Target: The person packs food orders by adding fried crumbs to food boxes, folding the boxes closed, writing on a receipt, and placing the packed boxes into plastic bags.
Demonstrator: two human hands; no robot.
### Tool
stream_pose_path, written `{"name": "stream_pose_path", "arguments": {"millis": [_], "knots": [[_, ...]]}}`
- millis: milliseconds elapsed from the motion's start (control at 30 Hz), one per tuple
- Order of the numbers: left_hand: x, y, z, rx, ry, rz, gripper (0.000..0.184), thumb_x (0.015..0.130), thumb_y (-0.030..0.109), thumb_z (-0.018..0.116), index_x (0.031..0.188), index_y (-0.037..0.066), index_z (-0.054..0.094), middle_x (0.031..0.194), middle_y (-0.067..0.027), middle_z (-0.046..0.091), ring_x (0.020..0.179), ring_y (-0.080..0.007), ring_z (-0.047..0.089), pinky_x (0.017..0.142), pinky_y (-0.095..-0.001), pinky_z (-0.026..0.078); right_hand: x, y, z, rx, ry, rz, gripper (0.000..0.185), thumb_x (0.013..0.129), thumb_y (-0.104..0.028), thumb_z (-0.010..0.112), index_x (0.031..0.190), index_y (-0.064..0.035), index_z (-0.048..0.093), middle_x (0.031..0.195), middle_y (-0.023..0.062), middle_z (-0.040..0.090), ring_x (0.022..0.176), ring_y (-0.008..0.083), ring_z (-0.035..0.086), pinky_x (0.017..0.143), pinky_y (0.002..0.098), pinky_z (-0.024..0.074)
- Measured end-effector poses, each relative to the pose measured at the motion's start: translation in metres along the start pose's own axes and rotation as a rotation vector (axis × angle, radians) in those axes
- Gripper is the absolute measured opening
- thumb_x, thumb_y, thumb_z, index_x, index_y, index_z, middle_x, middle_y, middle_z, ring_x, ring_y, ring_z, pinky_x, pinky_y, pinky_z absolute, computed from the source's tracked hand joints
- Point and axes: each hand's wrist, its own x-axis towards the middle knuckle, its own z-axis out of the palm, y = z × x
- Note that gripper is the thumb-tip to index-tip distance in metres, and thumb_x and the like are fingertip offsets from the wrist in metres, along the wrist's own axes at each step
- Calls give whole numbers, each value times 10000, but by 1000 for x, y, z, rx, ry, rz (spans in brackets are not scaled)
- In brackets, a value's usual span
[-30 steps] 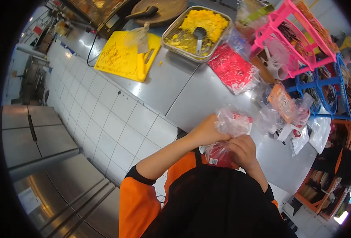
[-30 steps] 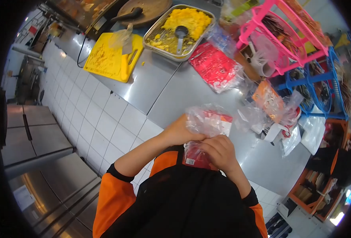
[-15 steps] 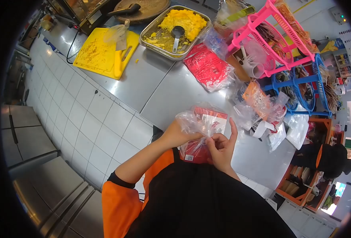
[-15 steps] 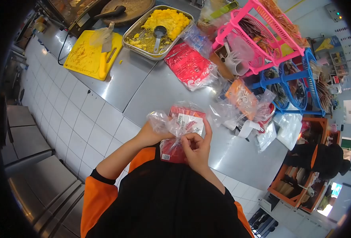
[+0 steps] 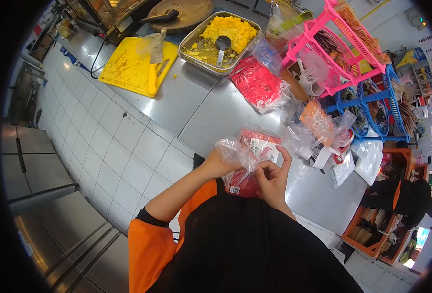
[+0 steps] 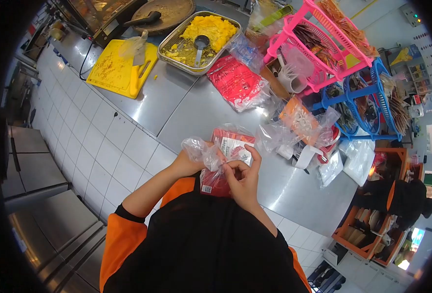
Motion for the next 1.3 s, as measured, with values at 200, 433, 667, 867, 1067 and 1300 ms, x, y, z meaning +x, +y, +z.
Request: {"name": "stream_pose_path", "arguments": {"millis": [200,433,667,867,1067,1300], "knots": [[2,-2,-2,25,-14,16,426,730,215,814,1070,33,633,1024,-75,664,967,-170,630,849,-336,494,-5,11,-5,-31,-23,-29,651,903,42,594,1395,-81,186,833,68,628,740,85,572,698,210,446],[3,30,-4,-10,-133,41,267,774,165,753,983,27,662,963,-99,677,901,-189,637,809,-337,500,0,7,4,27,102,-97,592,903,19,614,1370,-58,259,828,56,635,722,81,570,699,204,444],[14,29,-13,96,-268,322,284,734,106,727,999,26,667,963,-102,687,876,-219,648,818,-341,502,9,-9,-27,-386,-84,133,99,854,-43,691,928,9,651,789,39,672,711,74,602,669,210,451],[16,43,-6,403,-270,479,296,745,164,690,1020,60,661,1009,-119,676,938,-297,637,824,-393,494,14,-11,-20,-583,-136,-36,19,863,-10,611,882,-4,609,758,-5,571,669,60,491,606,219,401],[12,46,5,608,-214,446,348,714,124,702,1057,76,668,1040,-116,674,976,-306,630,834,-397,494,17,7,-47,-465,245,-124,103,908,-95,585,832,-31,558,763,-6,502,726,74,475,716,221,405],[19,44,5,424,-217,408,353,735,180,713,1060,55,661,994,-140,677,915,-314,640,806,-398,502,20,-34,-35,-1125,-162,-369,167,821,-89,683,954,-25,604,754,89,586,681,236,594,670,362,494]]}}
